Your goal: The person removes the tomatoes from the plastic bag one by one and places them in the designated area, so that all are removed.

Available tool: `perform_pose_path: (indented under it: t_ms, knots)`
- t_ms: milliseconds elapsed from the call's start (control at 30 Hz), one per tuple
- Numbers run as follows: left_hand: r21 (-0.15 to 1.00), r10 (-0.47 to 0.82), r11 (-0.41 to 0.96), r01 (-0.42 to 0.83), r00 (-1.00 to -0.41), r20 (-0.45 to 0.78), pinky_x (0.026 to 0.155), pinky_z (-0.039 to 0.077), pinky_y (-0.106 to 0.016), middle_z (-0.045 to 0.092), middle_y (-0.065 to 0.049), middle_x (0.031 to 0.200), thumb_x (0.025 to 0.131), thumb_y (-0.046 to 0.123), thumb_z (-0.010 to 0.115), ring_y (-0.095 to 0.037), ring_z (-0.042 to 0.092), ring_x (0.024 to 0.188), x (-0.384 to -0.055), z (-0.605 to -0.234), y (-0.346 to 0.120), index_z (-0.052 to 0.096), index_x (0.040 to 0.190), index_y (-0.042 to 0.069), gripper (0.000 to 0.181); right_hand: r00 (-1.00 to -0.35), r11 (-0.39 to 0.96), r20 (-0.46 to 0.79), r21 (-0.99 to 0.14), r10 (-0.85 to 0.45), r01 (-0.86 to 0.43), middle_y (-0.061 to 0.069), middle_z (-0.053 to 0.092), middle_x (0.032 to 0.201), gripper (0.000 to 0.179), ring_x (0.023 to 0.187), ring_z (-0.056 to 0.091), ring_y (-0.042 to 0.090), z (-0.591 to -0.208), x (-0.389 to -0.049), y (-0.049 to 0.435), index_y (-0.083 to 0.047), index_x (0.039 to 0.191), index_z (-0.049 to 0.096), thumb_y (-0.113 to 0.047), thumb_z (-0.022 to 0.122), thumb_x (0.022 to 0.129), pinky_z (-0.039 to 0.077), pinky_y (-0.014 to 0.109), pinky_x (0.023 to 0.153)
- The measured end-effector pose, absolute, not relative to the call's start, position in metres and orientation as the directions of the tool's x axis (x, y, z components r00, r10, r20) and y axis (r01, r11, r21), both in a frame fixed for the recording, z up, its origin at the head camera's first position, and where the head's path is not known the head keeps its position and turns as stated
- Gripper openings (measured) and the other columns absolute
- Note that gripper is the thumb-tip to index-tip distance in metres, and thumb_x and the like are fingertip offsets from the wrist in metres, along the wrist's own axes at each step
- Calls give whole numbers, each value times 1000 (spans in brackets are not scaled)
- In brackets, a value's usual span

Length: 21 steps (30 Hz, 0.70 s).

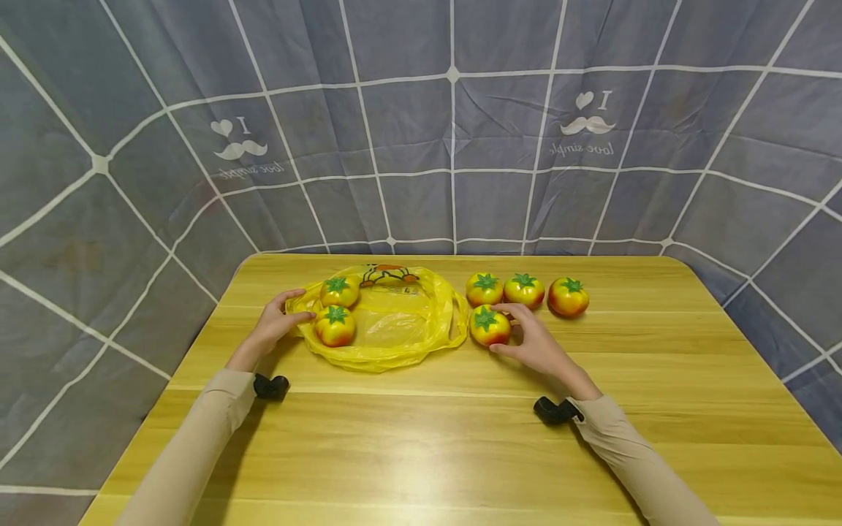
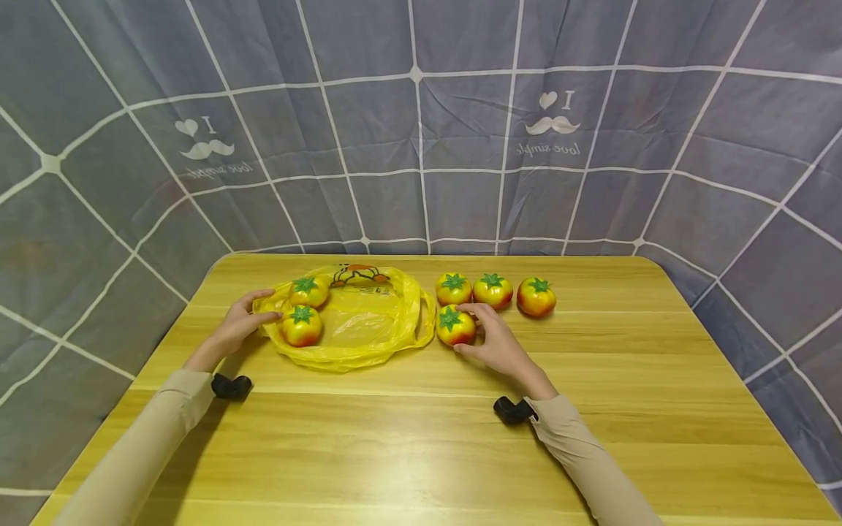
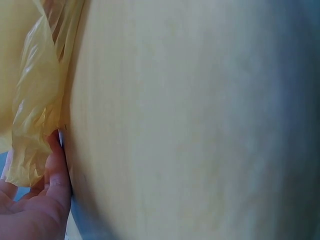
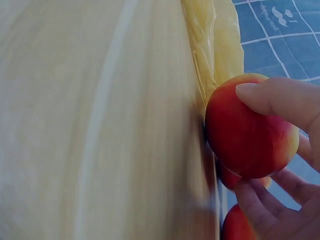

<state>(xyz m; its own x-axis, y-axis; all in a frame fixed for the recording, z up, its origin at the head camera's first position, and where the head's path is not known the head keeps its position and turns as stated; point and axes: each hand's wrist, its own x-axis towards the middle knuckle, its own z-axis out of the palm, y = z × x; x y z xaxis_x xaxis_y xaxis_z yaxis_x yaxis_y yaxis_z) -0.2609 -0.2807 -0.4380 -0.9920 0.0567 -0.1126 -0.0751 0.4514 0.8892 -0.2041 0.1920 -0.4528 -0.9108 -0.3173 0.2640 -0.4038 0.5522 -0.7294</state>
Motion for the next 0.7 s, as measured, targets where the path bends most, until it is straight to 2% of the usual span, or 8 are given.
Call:
perform_pose_path:
  t_ms: [67,300,500,700]
  knots:
    - [890,59,450,-75,-992,-114,115,25,-51,12,-28,157,89,7,63,-41,15,144,-261,-438,-281,28,147,-4,69,-913,553,258,-732,-316,-399,18,46,134,65,120,50,33,-452,-204,192,-6,134,50,-8,80,76,48,47,98]
    - [893,59,445,-73,-992,-111,118,14,-54,10,-27,158,88,8,64,-41,2,147,-261,-437,-280,28,147,-4,70,-924,555,234,-745,-303,-370,19,46,124,62,108,54,34,-451,-205,195,-9,132,52,-11,80,77,49,51,94]
    - [893,58,444,-71,-992,-108,118,13,-54,11,-26,158,87,8,65,-41,0,147,-262,-439,-281,28,147,-4,70,-910,484,245,-784,-334,-389,21,48,132,62,110,53,35,-452,-210,199,-4,133,50,-3,77,78,47,52,97]
    - [893,55,443,-76,-992,-111,118,17,-52,11,-27,158,87,7,65,-40,3,146,-262,-440,-281,29,146,-4,70,-914,459,240,-805,-329,-376,21,48,133,58,116,52,37,-453,-211,202,-4,135,49,-3,74,82,45,54,99]
